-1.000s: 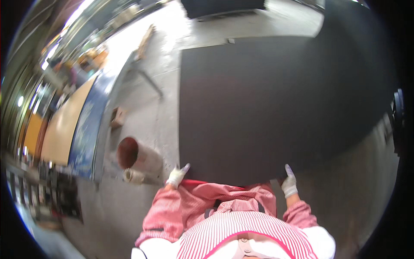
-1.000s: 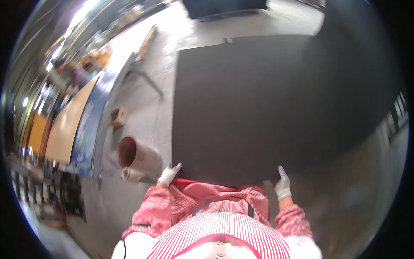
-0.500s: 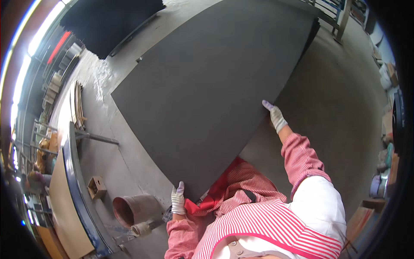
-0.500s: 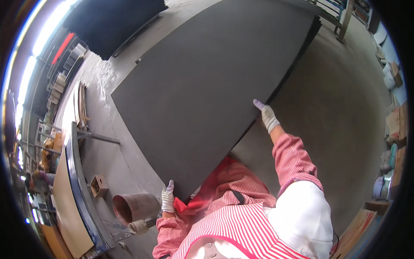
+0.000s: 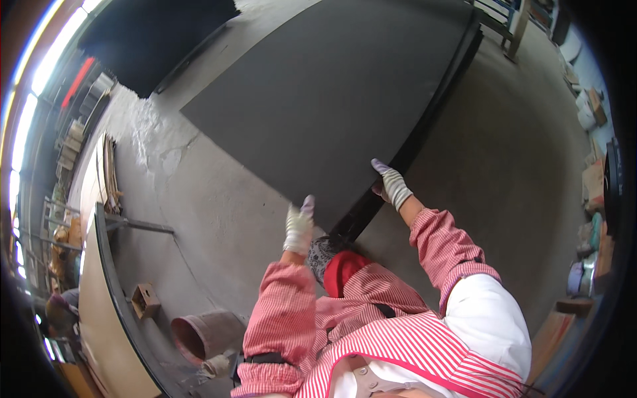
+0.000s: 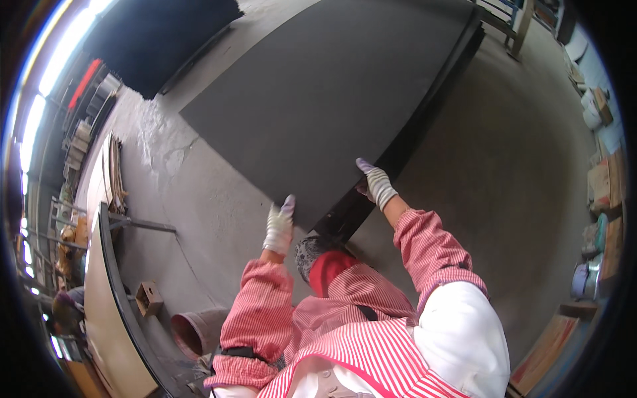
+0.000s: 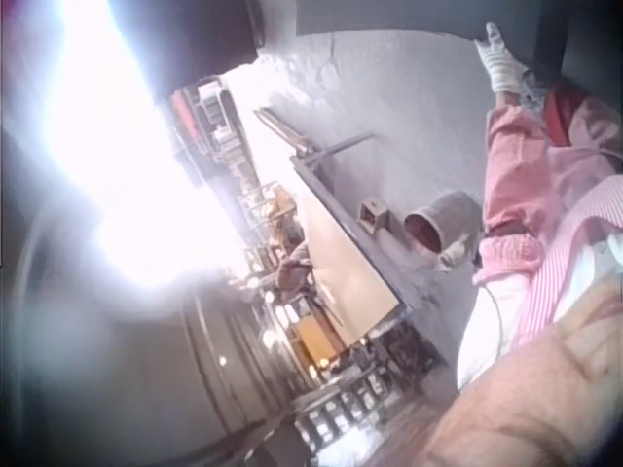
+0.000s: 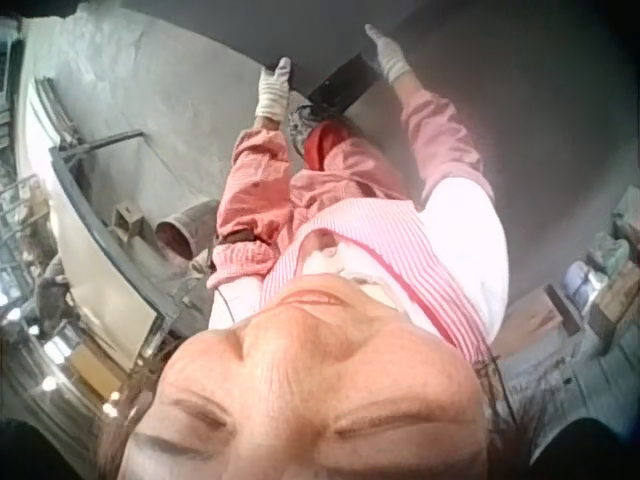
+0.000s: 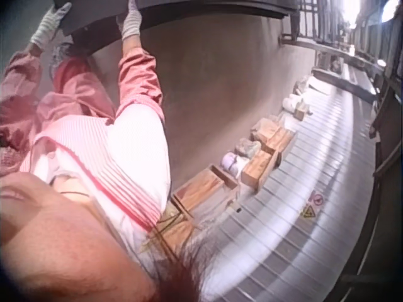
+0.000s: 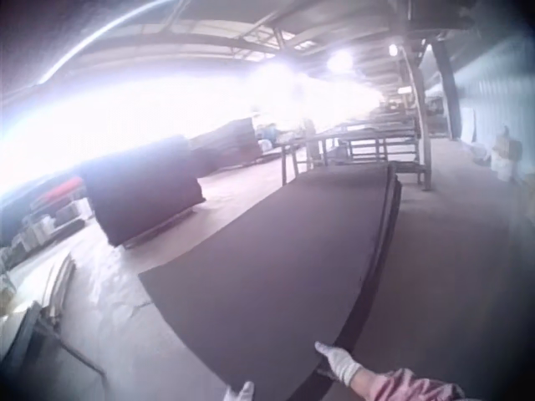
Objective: Moving large flexible black sheets from one area to a stack on the floor.
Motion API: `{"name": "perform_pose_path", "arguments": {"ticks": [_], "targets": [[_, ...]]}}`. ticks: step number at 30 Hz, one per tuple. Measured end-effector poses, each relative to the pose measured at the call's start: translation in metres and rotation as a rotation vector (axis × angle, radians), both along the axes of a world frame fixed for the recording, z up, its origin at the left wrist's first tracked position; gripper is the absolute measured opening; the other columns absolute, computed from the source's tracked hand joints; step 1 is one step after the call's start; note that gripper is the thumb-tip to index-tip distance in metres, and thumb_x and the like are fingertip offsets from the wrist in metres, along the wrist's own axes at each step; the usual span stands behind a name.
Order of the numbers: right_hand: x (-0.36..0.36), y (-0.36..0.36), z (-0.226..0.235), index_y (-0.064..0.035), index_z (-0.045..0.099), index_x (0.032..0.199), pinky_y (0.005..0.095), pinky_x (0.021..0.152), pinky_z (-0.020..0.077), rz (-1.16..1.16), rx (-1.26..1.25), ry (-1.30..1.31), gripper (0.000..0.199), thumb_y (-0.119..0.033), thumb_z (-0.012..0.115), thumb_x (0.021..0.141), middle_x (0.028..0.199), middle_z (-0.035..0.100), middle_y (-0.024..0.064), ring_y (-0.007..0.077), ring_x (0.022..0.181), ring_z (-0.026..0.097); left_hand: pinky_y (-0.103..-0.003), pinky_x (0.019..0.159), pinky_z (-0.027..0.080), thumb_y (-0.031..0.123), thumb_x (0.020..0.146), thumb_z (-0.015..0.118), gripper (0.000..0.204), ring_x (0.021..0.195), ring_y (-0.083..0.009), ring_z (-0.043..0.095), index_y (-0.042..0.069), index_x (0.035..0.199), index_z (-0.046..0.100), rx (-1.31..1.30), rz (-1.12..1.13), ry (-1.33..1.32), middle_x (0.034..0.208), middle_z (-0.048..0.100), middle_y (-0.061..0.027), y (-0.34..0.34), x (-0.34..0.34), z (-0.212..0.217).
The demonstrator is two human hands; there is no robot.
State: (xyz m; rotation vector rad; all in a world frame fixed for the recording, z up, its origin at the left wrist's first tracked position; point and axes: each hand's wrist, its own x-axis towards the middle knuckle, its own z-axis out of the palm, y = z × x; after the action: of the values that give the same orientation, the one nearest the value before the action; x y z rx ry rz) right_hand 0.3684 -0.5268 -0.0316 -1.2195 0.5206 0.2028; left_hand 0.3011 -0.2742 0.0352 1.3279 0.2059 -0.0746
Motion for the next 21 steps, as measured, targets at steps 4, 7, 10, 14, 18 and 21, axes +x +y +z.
{"name": "perform_pose_path", "arguments": {"ticks": [4,7,10,14,18,21], "targets": [[0.000,-0.052,0.035,-0.0080,0.059,0.099,0.0376,0.069,0.0427,-0.217,-0.129,-0.233,0.042,-0.041,0.068,0.075,0.094,0.057,0.0064,0.0198,0.081,0.052,-0.028,0.088,0.041,0.036,0.087,0.060,0.057,0.095,-0.0180,0.051,-0.002,0.125,0.041,0.162,-0.002,0.025,0.111,0.056,-0.0058,-0.055,-0.002,0.008],[-0.029,-0.046,0.057,0.0024,0.064,0.090,0.0315,0.076,0.0455,-0.270,-0.395,-0.220,0.048,-0.043,0.068,0.076,0.089,0.063,0.0097,0.0180,0.080,0.057,-0.028,0.091,0.041,0.038,0.085,0.062,0.057,0.099,-0.0182,0.053,0.000,0.124,0.045,0.174,0.099,-0.024,0.113,0.057,-0.0061,-0.063,-0.033,-0.040],[-0.024,-0.052,0.010,0.0039,0.064,0.090,0.0308,0.078,0.0448,-0.192,-0.609,0.027,0.056,-0.049,0.068,0.074,0.090,0.063,0.0100,0.0183,0.082,0.057,-0.029,0.091,0.042,0.041,0.084,0.062,0.059,0.101,-0.0199,0.055,0.000,0.124,0.046,-0.012,0.097,0.035,0.114,0.057,-0.0089,-0.053,-0.031,-0.077],[0.033,-0.076,-0.050,0.0005,0.064,0.087,0.0320,0.070,0.0472,-0.182,-0.638,0.066,0.062,-0.060,0.066,0.071,0.080,0.063,0.0081,0.0196,0.073,0.058,-0.034,0.067,0.054,0.048,0.084,0.058,0.066,0.098,-0.0246,0.057,-0.004,0.123,0.043,0.150,-0.162,0.393,0.108,0.057,-0.0160,-0.042,0.030,-0.067],[0.067,-0.050,-0.050,-0.0037,0.061,0.082,0.0376,0.042,0.0433,-0.234,-0.282,0.209,0.056,-0.058,0.070,0.069,0.067,0.060,0.0111,0.0258,0.048,0.055,-0.035,0.060,0.054,0.040,0.083,0.063,0.071,0.086,-0.0232,0.060,-0.002,0.133,0.034,-0.003,-0.137,0.375,0.109,0.055,-0.0147,-0.021,0.047,-0.067],[0.061,-0.068,-0.052,-0.0045,0.058,0.099,0.0418,0.047,0.0459,-0.224,-0.275,0.278,0.063,-0.058,0.069,0.069,0.081,0.063,0.0148,0.0304,0.055,0.059,-0.033,0.069,0.052,0.034,0.083,0.065,0.070,0.092,-0.0215,0.060,0.004,0.137,0.031,-0.123,-0.031,0.372,0.117,0.053,-0.0149,-0.012,0.002,-0.053]]}}
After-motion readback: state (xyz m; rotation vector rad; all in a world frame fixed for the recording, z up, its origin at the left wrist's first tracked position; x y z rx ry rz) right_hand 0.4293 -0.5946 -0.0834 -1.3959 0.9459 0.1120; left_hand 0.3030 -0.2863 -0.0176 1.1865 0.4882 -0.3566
